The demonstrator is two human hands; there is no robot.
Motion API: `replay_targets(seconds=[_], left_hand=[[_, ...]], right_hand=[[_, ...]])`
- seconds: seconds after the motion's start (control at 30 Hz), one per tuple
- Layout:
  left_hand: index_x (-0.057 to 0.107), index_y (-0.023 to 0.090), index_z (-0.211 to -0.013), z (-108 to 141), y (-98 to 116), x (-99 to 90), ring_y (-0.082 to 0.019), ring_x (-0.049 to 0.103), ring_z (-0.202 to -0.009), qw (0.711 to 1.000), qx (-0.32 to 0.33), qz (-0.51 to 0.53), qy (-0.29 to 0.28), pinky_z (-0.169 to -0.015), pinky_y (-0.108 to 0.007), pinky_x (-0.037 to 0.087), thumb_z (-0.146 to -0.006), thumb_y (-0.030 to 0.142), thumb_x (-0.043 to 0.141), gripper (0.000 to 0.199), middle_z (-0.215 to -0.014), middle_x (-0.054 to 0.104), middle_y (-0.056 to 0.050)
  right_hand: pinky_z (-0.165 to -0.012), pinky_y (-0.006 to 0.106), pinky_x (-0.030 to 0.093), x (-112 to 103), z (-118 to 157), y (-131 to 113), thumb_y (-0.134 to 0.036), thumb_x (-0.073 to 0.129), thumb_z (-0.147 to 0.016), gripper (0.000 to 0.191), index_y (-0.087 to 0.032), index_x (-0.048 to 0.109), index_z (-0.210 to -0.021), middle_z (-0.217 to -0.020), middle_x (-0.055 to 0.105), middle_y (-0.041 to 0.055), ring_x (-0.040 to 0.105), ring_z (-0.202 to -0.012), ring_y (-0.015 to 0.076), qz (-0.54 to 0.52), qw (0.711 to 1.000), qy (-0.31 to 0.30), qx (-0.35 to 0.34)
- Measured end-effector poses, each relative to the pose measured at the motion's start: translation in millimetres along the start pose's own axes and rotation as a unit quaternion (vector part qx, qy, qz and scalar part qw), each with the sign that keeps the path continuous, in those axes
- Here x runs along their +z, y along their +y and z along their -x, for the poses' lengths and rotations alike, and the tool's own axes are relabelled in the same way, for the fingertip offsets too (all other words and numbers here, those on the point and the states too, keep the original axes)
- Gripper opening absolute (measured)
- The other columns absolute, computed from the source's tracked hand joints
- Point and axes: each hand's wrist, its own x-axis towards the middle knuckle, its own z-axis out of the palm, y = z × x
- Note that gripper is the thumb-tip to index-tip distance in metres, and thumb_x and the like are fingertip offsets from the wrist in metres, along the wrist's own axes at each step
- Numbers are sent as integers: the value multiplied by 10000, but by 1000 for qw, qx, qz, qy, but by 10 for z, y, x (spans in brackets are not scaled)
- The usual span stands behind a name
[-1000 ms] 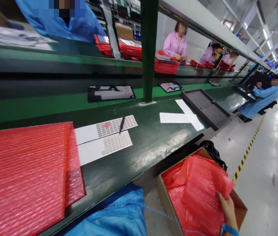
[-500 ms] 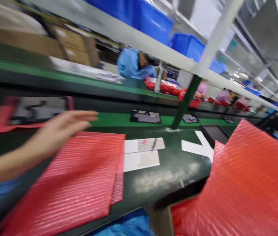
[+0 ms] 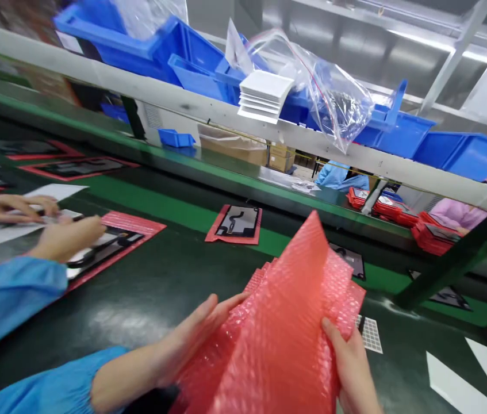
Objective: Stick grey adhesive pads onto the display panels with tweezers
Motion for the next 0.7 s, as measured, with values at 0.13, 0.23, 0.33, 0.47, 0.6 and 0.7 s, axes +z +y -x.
replay_targets(seconds=[0.13, 0.23, 0.33, 0.47, 0.6, 0.7], left_hand=[[510, 266, -1484, -152, 37, -302, -421, 641, -1309, 987, 4, -45, 152, -1084, -535, 507, -739, 451, 931, 876, -1426, 677, -134], [624, 241, -1372, -242, 42, -431, -412, 648, -1298, 980, 0, -57, 192, -1088, -501, 509, -710, 356, 909, 730, -1373, 715, -108], [644, 202, -1379, -254, 81, -523, -407, 575, -1397, 985, -11, 25, 172, -1169, -501, 448, -821, 545, 786, 670, -1426, 687, -122], [392, 252, -1629, -183, 141, -554, -432, 584, -1388, 985, -60, 8, 162, -1175, -544, 438, -788, 527, 874, 1007, -1528, 604, -165], [174, 387, -1699, -121, 162, -549, -415, 605, -1371, 986, -67, -41, 148, -1128, -546, 494, -814, 428, 870, 1126, -1628, 506, -121], [112, 430, -1700, -104, 94, -711, -415, 575, -1397, 977, -42, -170, 122, -1158, -567, 470, -836, 524, 834, 1130, -1673, 440, -111]], right_hand=[[-990, 512, 593, 310, -380, 370, -423, 981, -701, 620, -193, 703, -1206, -1235, 813, 150, 768, -1137, 402, -14, 997, -74, -1], [-1037, 535, 566, 343, -539, 555, -341, 978, -688, 690, -190, 663, -1283, -1266, 798, 156, 750, -1174, 401, 1, 998, -65, -14], [-1101, 519, 530, 340, -592, 631, -297, 970, -694, 892, -211, 543, -1472, -1349, 762, 146, 702, -1273, 384, -24, 998, -56, -20], [-1103, 512, 543, 351, -543, 587, -332, 1000, -689, 1241, -238, 244, -1669, -1454, 696, 163, 680, -1312, 384, -101, 992, -16, 68], [-1079, 552, 562, 309, -504, 554, -399, 925, -814, 1101, -294, 259, -1684, -1574, 600, 161, 647, -1354, 396, -113, 989, -23, 90], [-1156, 522, 506, 228, -563, 676, -410, 894, -851, 957, -297, 384, -1654, -1694, 456, 134, 508, -1491, 375, -45, 998, -33, 1]])
